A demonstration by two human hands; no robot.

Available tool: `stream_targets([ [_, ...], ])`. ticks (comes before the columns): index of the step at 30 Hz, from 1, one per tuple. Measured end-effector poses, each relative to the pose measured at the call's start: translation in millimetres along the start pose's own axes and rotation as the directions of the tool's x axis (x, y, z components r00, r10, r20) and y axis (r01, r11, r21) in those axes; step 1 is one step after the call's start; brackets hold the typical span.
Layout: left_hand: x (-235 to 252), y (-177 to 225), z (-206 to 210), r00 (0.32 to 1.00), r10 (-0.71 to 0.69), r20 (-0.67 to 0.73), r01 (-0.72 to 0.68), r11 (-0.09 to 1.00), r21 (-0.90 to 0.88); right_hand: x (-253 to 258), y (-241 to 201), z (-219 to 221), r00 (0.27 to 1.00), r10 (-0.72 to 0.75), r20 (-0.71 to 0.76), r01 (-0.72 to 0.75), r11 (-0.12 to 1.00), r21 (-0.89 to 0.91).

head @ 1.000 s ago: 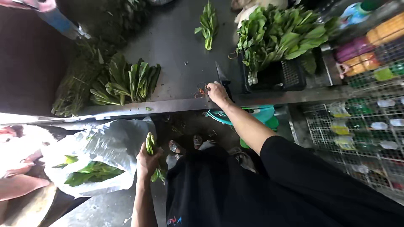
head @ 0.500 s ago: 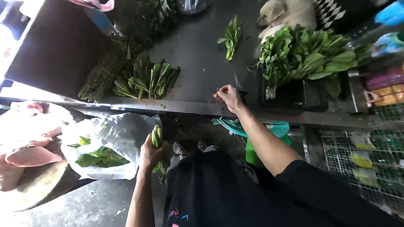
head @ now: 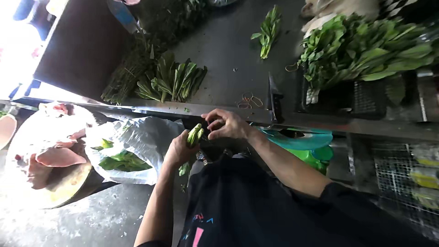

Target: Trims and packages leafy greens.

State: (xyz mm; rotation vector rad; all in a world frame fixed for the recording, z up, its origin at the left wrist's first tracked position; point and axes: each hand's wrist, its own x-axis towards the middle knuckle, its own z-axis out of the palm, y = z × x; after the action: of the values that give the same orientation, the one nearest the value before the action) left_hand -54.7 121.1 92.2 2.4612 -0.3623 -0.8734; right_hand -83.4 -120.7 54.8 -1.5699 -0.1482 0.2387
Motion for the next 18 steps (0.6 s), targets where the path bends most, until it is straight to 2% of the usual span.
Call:
stream_targets([
  [3,1,4,6,0.993,0.045,0.109,-0.053,0.996,0.068,7,-6,20,0.987,0.025,0.161,-0.005,0.992,-0.124],
  [4,-1,8,6,0.992,0.059,0.116,-0.067,0.996,0.061,9,-2,24,0.978,0.024,0.205,-0.002,0.994,-0.109],
  [7,-7,13,7,0.995,0.06,0.084,-0.061,0.998,0.0,7,25,26,0.953,-0.055,0.298,0.032,0.996,0.082],
  [9,-8,9,9,0.999,0.012,0.032,-0.011,0.999,-0.051,0,31,24,0.969,0.041,0.246,-0.055,0.997,0.049],
  [11,-7,4,11,0.998,-0.048,-0.037,0.043,0.993,-0.112,-11,31,25,0.959,0.201,0.199,-0.185,0.978,-0.099],
  [12,-5,0,11,0.995,-0.074,-0.063,0.065,0.989,-0.134,-18,29,27,0.95,0.238,0.202,-0.202,0.962,-0.183],
  [13,-3,-4,11,0.992,-0.097,-0.079,0.082,0.983,-0.167,-24,24,29,0.948,0.228,0.22,-0.173,0.954,-0.243],
  [15,4,-14,15,0.988,-0.128,-0.087,0.1,0.957,-0.271,-36,11,39,0.954,0.07,0.29,0.014,0.961,-0.275],
  [17,11,-20,21,0.988,-0.13,-0.087,0.082,0.903,-0.421,-40,-1,51,0.918,-0.082,0.387,0.206,0.934,-0.291],
  [18,14,-21,23,0.989,-0.124,-0.079,0.07,0.869,-0.489,-42,-6,55,0.899,-0.111,0.424,0.262,0.912,-0.316],
])
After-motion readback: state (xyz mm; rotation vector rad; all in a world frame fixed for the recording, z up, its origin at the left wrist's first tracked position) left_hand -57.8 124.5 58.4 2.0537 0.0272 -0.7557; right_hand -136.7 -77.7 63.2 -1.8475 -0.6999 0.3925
